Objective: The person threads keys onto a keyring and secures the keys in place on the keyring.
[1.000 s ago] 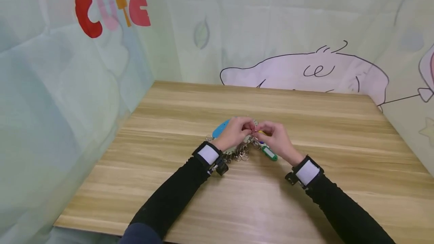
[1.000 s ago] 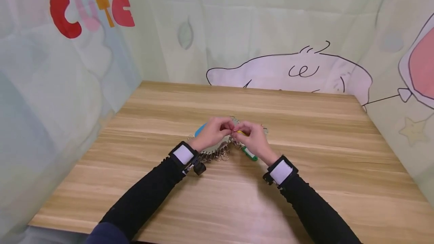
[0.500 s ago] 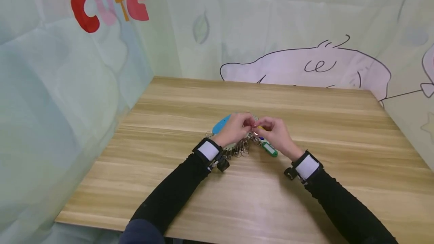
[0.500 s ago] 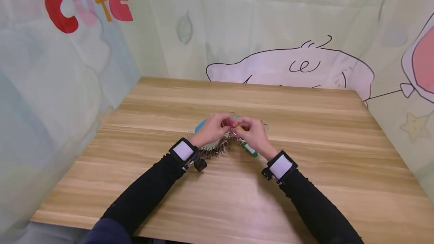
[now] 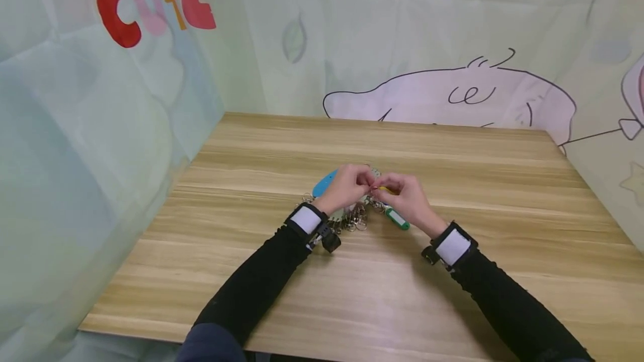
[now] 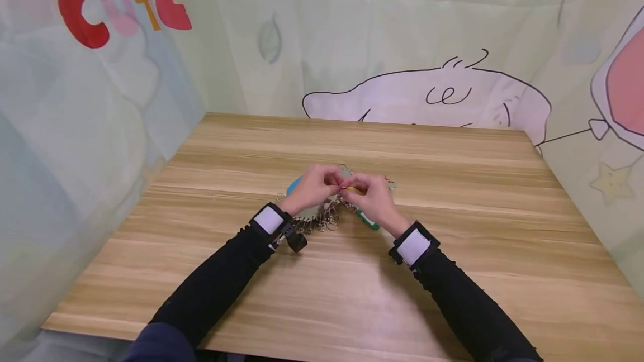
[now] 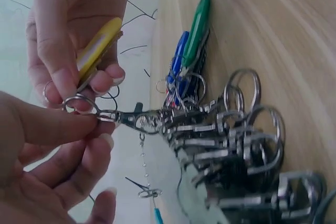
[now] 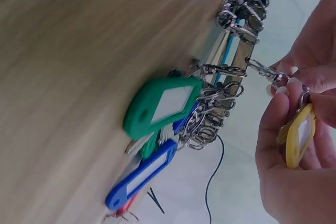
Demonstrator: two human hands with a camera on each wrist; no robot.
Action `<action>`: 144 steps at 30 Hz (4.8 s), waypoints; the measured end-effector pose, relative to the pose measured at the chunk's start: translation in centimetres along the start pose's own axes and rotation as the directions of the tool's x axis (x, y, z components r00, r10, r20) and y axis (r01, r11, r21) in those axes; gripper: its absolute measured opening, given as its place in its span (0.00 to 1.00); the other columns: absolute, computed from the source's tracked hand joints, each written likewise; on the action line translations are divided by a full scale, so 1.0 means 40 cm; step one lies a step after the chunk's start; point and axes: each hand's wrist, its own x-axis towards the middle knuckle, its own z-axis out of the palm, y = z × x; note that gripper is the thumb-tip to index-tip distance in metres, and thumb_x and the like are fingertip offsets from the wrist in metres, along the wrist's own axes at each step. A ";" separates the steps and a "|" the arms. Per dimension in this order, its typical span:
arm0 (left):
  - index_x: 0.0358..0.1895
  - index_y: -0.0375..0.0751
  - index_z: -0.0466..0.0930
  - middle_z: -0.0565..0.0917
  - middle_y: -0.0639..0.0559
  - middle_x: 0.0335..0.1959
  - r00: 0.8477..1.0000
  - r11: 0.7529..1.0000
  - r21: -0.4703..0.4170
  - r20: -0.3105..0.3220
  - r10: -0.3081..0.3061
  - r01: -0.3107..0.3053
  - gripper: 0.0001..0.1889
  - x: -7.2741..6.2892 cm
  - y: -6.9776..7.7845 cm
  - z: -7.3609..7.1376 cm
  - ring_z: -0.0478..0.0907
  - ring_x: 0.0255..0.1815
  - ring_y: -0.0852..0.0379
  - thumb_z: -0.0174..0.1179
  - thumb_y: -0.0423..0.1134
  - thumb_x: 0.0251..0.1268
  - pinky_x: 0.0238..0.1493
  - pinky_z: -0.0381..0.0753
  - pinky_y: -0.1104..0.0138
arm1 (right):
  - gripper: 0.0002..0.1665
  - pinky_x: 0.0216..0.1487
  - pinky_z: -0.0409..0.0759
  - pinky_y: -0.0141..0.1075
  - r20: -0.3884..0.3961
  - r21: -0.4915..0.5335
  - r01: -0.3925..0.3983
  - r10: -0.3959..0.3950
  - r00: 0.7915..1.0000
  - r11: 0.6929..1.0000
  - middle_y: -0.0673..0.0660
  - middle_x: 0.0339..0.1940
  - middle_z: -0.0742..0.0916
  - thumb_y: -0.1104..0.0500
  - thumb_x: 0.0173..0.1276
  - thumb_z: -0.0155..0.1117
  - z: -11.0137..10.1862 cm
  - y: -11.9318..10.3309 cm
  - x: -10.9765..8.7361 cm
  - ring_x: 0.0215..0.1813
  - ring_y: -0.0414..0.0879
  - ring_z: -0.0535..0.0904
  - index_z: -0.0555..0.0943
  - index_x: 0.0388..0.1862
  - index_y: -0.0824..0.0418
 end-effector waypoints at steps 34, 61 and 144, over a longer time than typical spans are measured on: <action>0.36 0.38 0.83 0.86 0.46 0.31 0.999 1.000 0.002 -0.041 0.009 -0.009 0.07 -0.001 -0.001 0.009 0.81 0.31 0.57 0.58 0.24 0.60 0.34 0.78 0.75 | 0.07 0.48 0.81 0.25 -0.014 0.021 -0.007 0.008 1.000 1.000 0.70 0.39 0.88 0.74 0.60 0.64 0.001 -0.002 -0.005 0.41 0.32 0.84 0.82 0.39 0.73; 0.37 0.38 0.83 0.86 0.47 0.32 1.000 0.999 0.048 -0.006 0.001 -0.001 0.07 -0.001 0.001 0.007 0.80 0.34 0.57 0.58 0.25 0.62 0.37 0.78 0.74 | 0.07 0.45 0.81 0.25 -0.004 0.023 -0.042 0.042 0.999 0.999 0.69 0.40 0.88 0.72 0.61 0.64 -0.003 0.007 -0.004 0.41 0.36 0.85 0.83 0.39 0.71; 0.38 0.37 0.83 0.85 0.45 0.32 0.997 0.997 -0.057 0.059 -0.057 0.060 0.08 0.005 0.000 -0.011 0.79 0.32 0.58 0.56 0.24 0.60 0.35 0.77 0.73 | 0.07 0.49 0.83 0.34 0.011 -0.071 0.037 -0.037 0.999 0.997 0.67 0.39 0.88 0.71 0.61 0.65 -0.005 -0.001 0.000 0.46 0.57 0.86 0.83 0.39 0.70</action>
